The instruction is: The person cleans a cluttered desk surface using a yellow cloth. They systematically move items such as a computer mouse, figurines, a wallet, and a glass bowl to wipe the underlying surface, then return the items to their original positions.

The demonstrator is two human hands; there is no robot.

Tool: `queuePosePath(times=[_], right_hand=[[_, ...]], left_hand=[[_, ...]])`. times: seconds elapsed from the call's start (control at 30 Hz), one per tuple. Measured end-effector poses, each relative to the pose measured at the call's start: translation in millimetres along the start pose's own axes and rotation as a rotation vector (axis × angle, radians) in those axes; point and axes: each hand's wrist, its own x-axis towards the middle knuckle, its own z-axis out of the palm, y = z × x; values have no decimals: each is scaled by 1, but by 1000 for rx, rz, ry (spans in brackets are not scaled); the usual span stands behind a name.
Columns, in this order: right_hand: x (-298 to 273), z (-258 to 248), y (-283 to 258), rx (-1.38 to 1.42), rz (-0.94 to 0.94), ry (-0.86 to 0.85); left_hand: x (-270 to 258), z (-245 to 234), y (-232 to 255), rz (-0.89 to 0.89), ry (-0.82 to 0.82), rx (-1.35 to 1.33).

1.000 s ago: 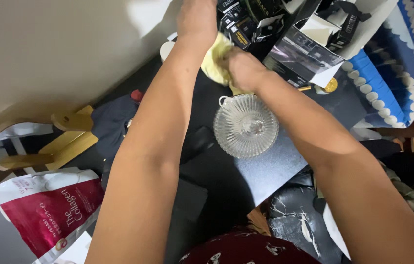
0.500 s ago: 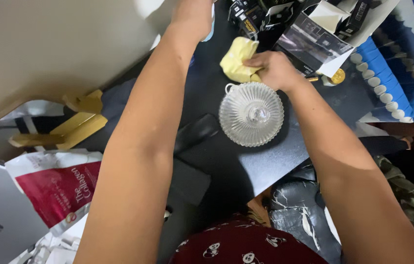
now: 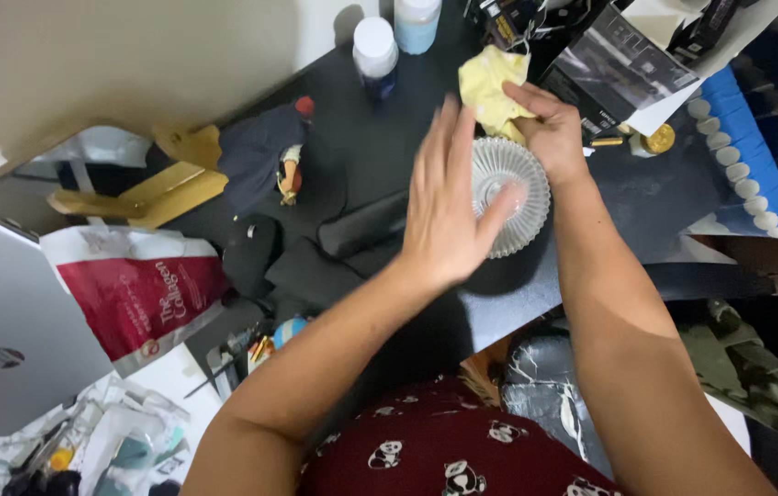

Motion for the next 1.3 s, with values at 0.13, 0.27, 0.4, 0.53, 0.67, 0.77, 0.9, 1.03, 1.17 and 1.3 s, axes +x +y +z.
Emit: queuePosePath(times=[0.13, 0.27, 0.4, 0.53, 0.67, 0.77, 0.9, 1.03, 1.17, 1.3], right_hand=[[5, 17, 2, -46, -2, 45], [16, 31, 5, -219, -134, 10], [29, 52, 5, -354, -233, 16], [49, 54, -1, -614, -418, -65], [41, 41, 4, -722, -527, -187], [18, 31, 1, -744, -539, -174], [-16, 23, -10, -774, -505, -108], [-65, 16, -30, -832, -428, -24], [-122, 16, -40, -844, -333, 47], [-151, 15, -45, -832, -269, 86]], left_hand=[[-44, 5, -13, -62, -161, 63], [-57, 13, -29, -62, -191, 169], [-58, 10, -30, -88, -196, 212], [-59, 8, -36, -109, -170, 263], [-59, 5, -46, -119, -134, 248], [-56, 3, -45, -123, -135, 217], [-57, 3, -45, -138, -166, 202], [-57, 4, -47, -175, -197, 191], [-50, -3, -56, -69, -93, 156], [-22, -9, -68, -99, -238, 248]])
